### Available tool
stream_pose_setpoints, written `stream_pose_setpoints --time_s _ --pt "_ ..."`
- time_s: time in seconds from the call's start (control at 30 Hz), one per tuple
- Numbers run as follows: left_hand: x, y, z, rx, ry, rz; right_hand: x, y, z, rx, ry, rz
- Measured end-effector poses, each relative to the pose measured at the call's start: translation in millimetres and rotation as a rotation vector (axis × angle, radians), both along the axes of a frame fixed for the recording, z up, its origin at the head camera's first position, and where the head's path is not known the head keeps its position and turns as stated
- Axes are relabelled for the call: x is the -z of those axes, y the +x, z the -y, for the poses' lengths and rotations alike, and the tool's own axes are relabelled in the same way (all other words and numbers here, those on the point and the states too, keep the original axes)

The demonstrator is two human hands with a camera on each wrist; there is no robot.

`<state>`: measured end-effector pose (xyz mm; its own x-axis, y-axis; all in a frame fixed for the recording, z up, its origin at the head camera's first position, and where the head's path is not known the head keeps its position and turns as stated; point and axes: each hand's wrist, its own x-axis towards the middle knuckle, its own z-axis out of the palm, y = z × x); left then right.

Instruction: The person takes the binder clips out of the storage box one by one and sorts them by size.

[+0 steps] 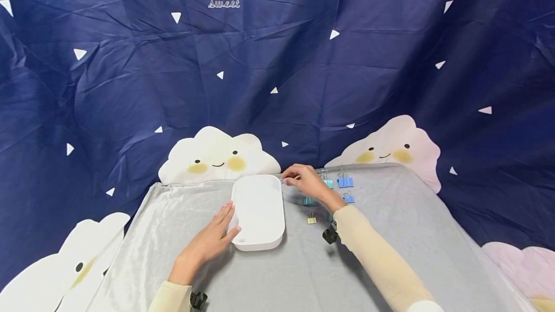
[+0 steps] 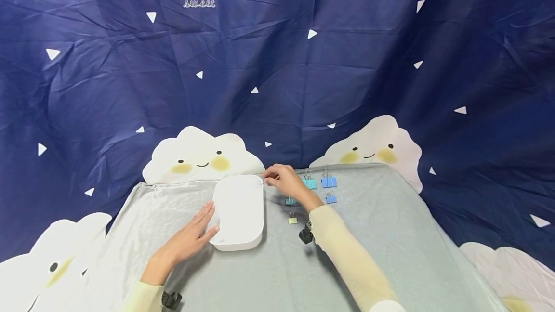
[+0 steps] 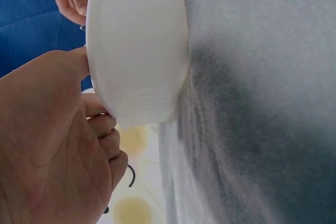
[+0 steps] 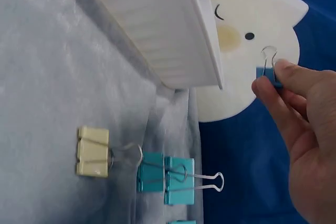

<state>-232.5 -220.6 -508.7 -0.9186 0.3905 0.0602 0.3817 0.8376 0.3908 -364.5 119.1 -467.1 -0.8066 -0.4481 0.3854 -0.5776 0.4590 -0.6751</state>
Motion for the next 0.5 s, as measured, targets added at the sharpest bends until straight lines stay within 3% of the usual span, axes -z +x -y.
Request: stream_pose_setpoints --time_s 0.23,0.5 --pt "0.8 -0.3 -1.1 -0.001 0.002 -0.005 1.5 3.3 -27 0.089 -0.022 -0.01" --pt "1.9 -0.3 -0.8 -0.006 -0.008 -0.02 5.3 14.4 -62 0.125 -0.049 -0.076"
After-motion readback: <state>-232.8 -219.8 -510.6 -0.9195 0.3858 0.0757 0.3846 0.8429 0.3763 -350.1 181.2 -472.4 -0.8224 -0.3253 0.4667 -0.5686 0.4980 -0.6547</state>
